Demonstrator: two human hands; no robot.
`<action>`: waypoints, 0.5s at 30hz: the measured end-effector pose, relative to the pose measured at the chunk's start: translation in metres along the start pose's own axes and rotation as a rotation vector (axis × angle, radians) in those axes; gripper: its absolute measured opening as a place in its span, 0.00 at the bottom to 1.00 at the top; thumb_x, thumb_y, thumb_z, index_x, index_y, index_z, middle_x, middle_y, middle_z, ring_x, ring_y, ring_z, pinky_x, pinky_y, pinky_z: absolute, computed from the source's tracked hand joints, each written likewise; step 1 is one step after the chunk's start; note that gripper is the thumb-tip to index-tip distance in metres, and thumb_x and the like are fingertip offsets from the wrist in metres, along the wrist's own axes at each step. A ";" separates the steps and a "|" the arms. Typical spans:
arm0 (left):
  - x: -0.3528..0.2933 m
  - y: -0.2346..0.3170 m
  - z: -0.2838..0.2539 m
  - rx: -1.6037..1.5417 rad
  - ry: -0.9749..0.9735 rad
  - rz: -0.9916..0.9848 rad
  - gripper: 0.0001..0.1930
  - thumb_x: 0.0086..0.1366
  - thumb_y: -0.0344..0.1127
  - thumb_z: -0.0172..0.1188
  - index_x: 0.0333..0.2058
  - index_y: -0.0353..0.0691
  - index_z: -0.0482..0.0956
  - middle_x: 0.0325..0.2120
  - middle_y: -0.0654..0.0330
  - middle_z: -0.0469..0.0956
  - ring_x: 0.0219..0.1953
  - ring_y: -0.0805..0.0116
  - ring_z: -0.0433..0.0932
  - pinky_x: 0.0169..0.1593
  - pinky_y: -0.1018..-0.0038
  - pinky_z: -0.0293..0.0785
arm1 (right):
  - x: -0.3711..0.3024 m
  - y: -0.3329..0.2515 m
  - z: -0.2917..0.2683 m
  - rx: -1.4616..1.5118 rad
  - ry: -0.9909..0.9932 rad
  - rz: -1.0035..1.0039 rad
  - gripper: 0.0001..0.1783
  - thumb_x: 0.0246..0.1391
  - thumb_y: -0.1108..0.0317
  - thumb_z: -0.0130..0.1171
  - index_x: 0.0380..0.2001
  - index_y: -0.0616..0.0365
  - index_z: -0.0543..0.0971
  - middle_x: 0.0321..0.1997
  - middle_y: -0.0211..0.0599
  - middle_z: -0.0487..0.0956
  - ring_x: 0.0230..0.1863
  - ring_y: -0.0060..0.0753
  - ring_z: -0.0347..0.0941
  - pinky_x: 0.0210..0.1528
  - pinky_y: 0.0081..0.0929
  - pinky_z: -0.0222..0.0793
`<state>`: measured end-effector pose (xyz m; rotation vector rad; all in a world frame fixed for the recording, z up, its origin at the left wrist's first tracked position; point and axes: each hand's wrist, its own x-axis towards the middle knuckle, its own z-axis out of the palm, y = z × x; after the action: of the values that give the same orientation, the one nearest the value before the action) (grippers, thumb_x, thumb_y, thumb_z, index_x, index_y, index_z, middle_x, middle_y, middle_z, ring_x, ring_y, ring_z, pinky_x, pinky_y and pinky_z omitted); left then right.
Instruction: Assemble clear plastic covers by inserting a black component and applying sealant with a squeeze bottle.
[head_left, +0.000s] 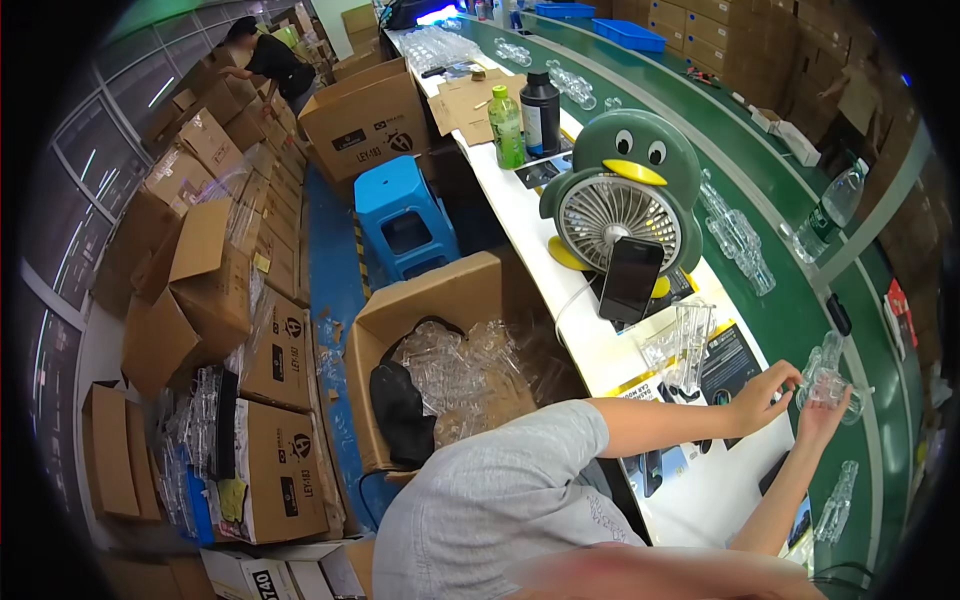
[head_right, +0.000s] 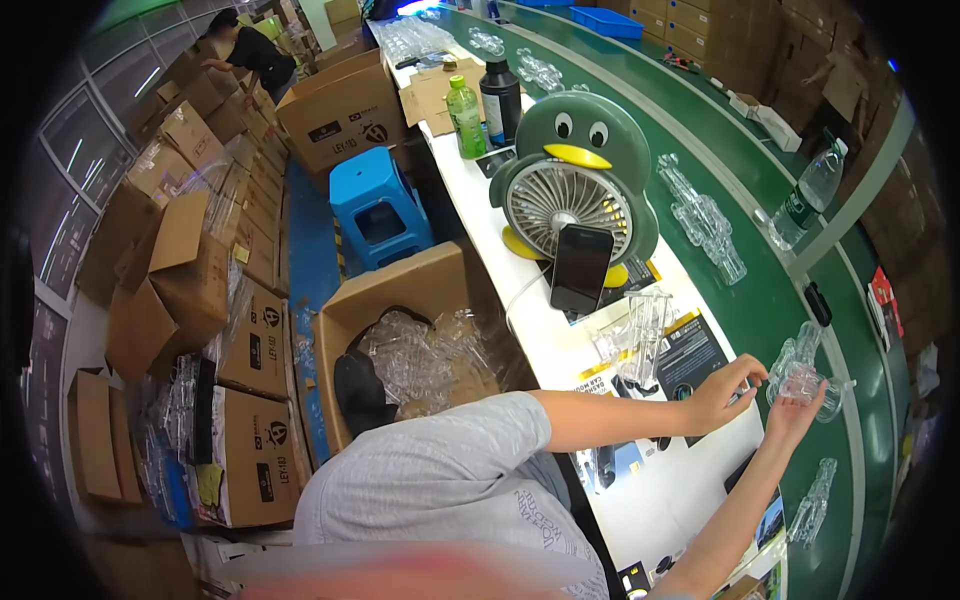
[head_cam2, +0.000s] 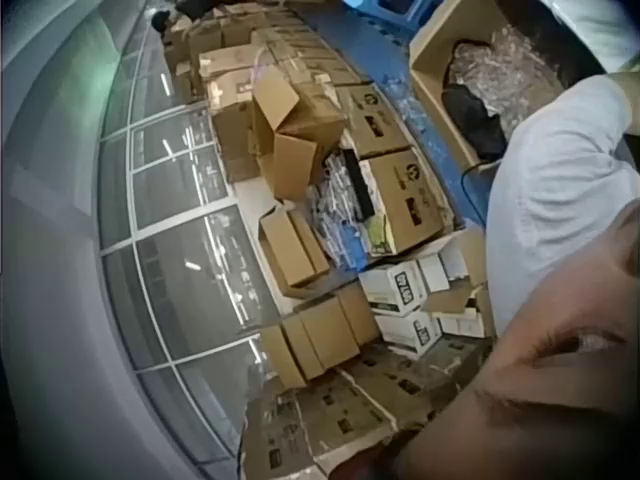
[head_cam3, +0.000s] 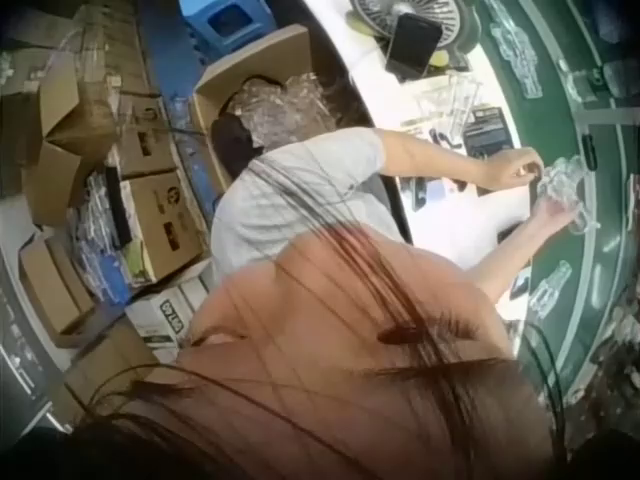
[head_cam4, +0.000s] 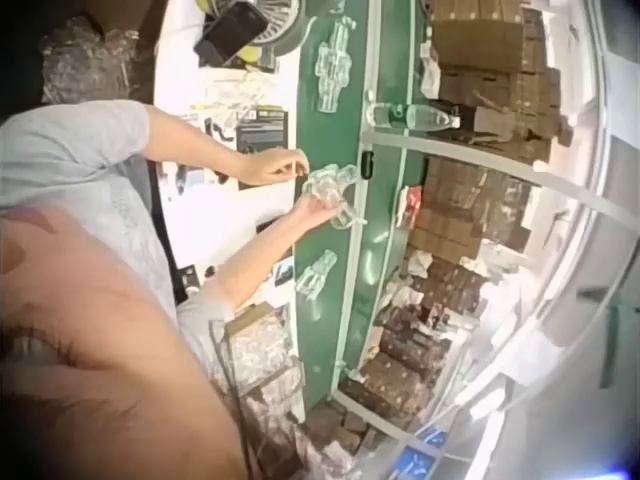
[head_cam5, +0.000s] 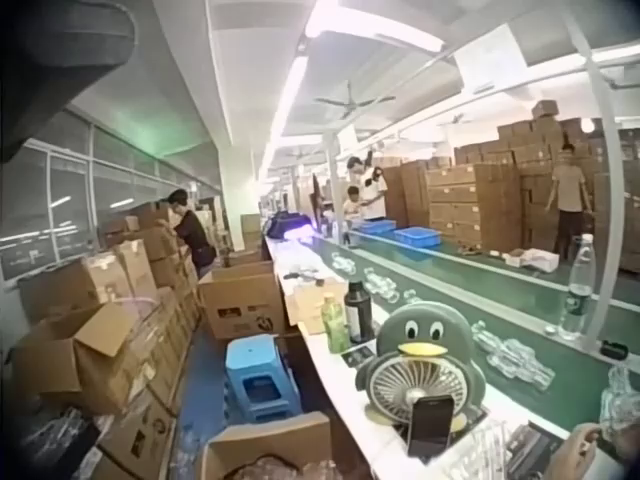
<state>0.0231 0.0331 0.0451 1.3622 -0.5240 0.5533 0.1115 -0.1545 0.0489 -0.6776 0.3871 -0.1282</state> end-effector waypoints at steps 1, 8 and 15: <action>0.001 -0.001 0.002 -0.029 -0.011 -0.054 0.12 0.56 0.22 0.49 0.41 0.37 0.64 0.36 0.58 0.67 0.37 0.69 0.70 0.39 0.75 0.66 | -0.012 -0.002 -0.010 -0.039 -0.142 -0.083 0.24 0.53 0.55 0.53 0.47 0.63 0.68 0.50 0.40 0.71 0.52 0.33 0.66 0.55 0.30 0.61; -0.005 -0.028 0.009 -0.260 -0.141 -0.449 0.15 0.61 0.33 0.53 0.46 0.39 0.64 0.38 0.60 0.70 0.43 0.72 0.69 0.44 0.76 0.66 | -0.138 0.010 -0.051 -0.699 -0.413 -0.591 0.22 0.56 0.67 0.47 0.51 0.69 0.67 0.57 0.45 0.66 0.60 0.37 0.60 0.61 0.32 0.53; -0.007 -0.018 0.014 -0.690 -0.419 -0.744 0.21 0.62 0.49 0.51 0.48 0.41 0.67 0.41 0.63 0.71 0.45 0.73 0.70 0.50 0.71 0.65 | -0.191 0.035 -0.067 -1.732 -0.449 -0.922 0.24 0.35 0.75 0.63 0.42 0.60 0.75 0.56 0.44 0.69 0.56 0.46 0.64 0.56 0.34 0.60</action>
<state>0.0293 0.0162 0.0289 0.8934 -0.4373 -0.5018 -0.0912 -0.1213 0.0379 -2.5184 -0.4202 -0.5171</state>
